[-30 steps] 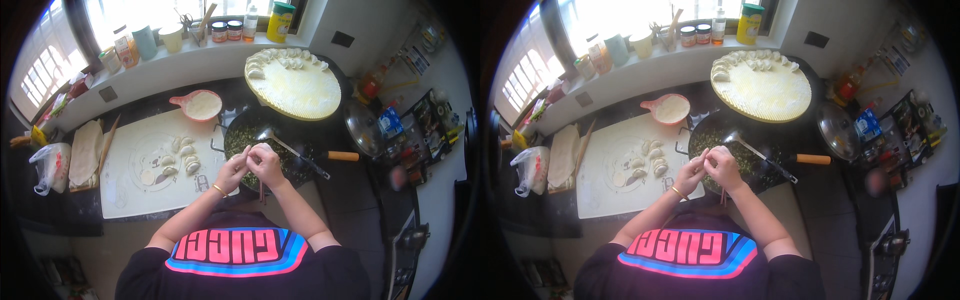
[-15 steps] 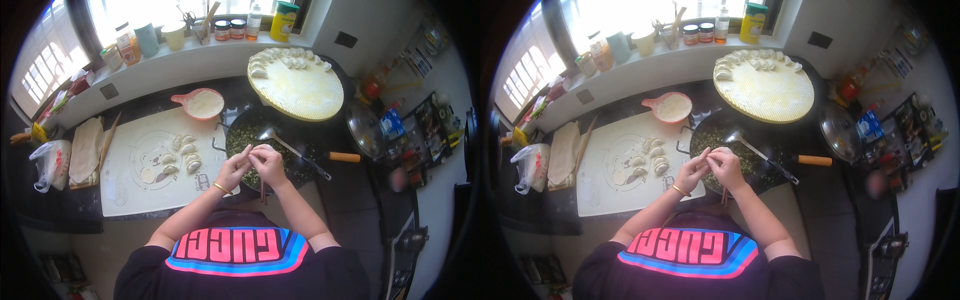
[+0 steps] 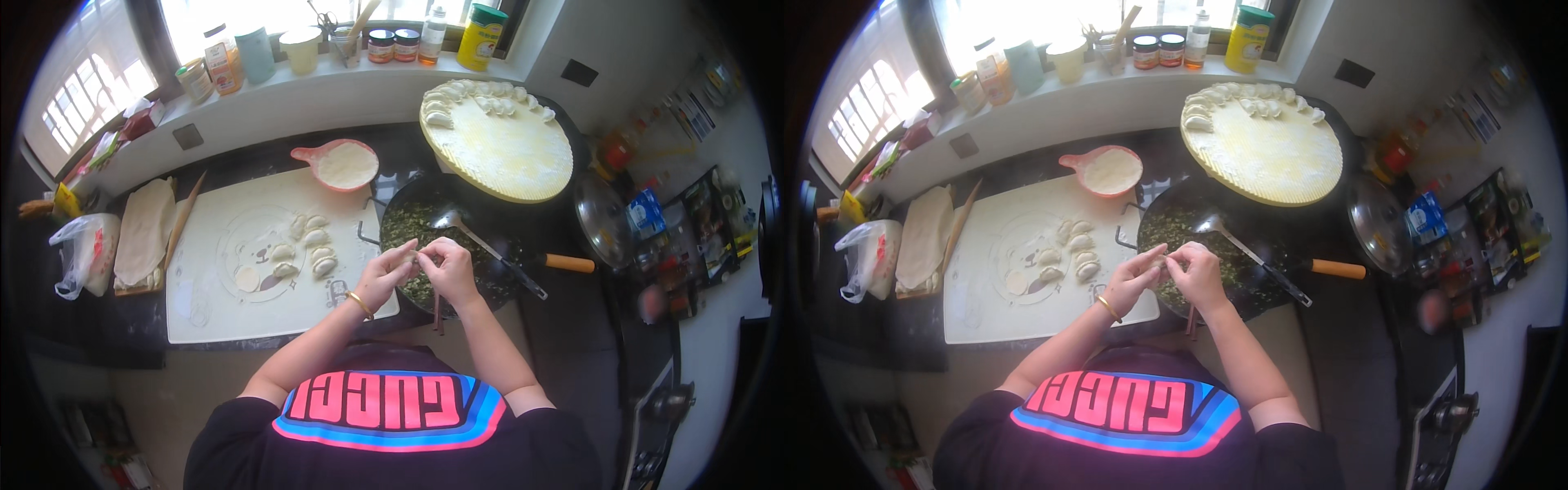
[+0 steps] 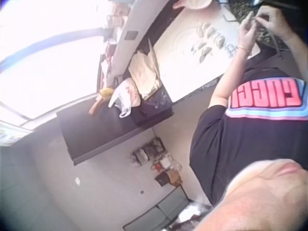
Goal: The person fills round dough wrappers with a green vegetable mixture using chopsticks, folds them into dumplings, and places them on a bamboo tray. The person also kneads dough in a metal bowl and arranges the finished dumplings on the tray.
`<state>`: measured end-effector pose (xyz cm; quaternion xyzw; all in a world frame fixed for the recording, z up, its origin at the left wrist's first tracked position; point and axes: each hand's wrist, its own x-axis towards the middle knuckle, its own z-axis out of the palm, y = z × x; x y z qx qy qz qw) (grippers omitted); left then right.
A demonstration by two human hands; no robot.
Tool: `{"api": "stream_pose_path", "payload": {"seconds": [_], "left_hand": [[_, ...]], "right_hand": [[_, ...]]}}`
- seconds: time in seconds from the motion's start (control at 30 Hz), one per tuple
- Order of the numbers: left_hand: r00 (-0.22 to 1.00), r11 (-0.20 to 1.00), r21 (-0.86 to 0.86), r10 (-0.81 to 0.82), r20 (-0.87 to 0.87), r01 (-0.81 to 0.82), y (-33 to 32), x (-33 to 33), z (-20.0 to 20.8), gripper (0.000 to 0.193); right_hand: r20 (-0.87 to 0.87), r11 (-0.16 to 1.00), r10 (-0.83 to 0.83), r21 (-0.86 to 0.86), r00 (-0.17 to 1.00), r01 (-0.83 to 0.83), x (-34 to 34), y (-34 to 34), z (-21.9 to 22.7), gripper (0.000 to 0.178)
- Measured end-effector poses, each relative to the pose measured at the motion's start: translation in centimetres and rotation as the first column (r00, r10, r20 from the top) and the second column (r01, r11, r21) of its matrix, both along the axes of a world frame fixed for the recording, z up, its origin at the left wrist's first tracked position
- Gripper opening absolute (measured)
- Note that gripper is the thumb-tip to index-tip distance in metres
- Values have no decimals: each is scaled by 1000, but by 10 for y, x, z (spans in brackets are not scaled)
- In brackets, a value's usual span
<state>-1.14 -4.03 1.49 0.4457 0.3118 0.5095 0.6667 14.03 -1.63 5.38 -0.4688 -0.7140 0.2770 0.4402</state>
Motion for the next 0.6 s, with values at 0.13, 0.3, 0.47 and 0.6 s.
{"api": "stream_pose_path", "payload": {"seconds": [0.13,0.3,0.47,0.6], "left_hand": [[1000,1000,17,-22,11,22,-6,-10,-6,37],[1000,998,-59,19,22,-18,-22,-32,-2,36],[994,970,-219,107,-12,-108,-40,-63,-6,25],[947,960,-163,178,-267,-226,-37,-140,-44,36]], "right_hand": [[82,999,-26,47,996,22,-17,-3,-5,11],[90,999,-29,37,996,26,-48,-18,-14,10],[198,989,90,100,976,-111,-83,-31,-22,8],[187,984,178,-59,966,-170,-116,-44,-23,12]]}}
